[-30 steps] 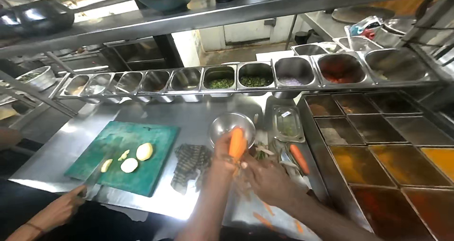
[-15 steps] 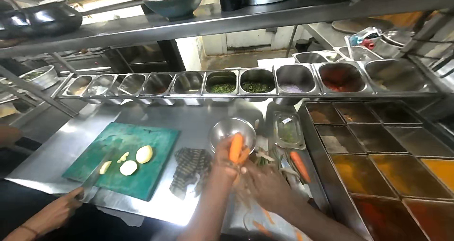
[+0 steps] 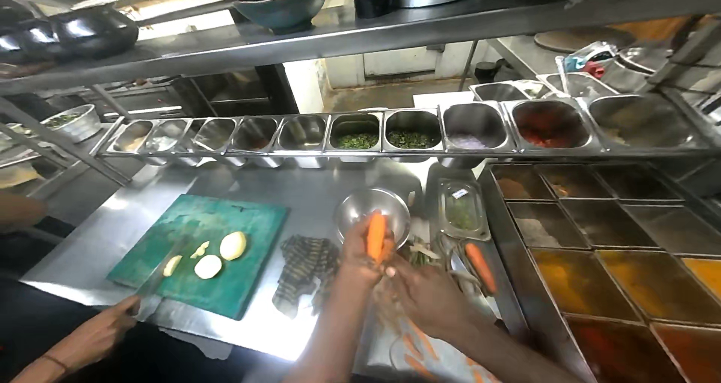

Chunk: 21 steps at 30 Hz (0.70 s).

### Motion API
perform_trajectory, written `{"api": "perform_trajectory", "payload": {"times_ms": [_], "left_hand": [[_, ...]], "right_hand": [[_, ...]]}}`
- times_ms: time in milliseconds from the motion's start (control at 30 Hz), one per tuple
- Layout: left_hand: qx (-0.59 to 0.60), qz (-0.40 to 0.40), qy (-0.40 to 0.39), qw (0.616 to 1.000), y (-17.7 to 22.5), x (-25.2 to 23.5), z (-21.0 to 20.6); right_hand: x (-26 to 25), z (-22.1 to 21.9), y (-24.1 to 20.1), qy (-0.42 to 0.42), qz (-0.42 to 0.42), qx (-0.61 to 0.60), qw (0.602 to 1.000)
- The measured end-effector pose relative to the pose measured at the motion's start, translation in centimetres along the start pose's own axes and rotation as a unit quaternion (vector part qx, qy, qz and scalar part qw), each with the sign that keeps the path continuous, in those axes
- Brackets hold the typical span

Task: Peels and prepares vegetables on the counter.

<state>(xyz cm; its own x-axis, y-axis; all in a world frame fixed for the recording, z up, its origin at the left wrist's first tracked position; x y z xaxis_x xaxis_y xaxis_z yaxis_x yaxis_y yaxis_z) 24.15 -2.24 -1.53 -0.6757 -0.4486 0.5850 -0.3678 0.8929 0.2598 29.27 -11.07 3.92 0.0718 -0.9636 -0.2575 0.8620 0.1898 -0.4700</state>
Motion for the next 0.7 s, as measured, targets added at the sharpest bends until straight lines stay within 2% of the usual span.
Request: {"api": "perform_trajectory", "payload": {"times_ms": [67,233,300,367,433,500,600,700], "left_hand": [[0.017,-0.007,0.000,1.000,0.1,0.0,-0.2],[-0.035,0.028,-0.053,0.998,-0.6,0.4,-1.2],[-0.039,0.026,-0.055,0.997,-0.4,0.5,-1.3],[-0.029,0.007,-0.023,0.999,0.2,0.5,-1.0],[-0.008,0.007,-0.001,1.000,0.4,0.3,-0.6],[-0.001,0.002,0.010,1.000,0.5,0.4,-0.5],[-0.046,0.014,-0.015,0.999,0.1,0.9,-0.6],[-0.068,0.010,-0.027,0.997,0.4,1.1,-0.9]], "right_hand": [[-0.7,1.1,0.6,0.004,-0.003,-0.016,1.000],[-3.3,3.3,5.0,-0.022,-0.124,-0.081,0.989],[-2.8,2.6,4.3,-0.020,-0.100,-0.063,0.993],[-1.5,0.8,1.7,-0.035,-0.037,-0.043,0.998],[-0.7,0.2,0.3,-0.015,0.005,-0.024,1.000],[-1.5,1.4,1.3,-0.002,-0.007,-0.038,0.999],[-3.2,3.0,4.3,0.009,-0.072,-0.072,0.995],[-3.3,2.7,4.1,-0.002,-0.086,-0.069,0.994]]}}
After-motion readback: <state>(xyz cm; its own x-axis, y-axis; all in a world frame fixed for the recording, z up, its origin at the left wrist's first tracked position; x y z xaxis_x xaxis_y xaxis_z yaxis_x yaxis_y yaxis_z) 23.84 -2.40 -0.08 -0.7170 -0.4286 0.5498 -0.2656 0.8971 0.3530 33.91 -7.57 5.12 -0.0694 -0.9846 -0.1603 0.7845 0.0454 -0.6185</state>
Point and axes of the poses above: each hand's wrist, its own x-axis away from the middle knuckle, its own z-axis out of the back of the hand, y = z × x, the point moved 10 cm from there along -x, towards the middle knuckle, and after that the axes turned 12 degrees about z, right-handed, at the moved point
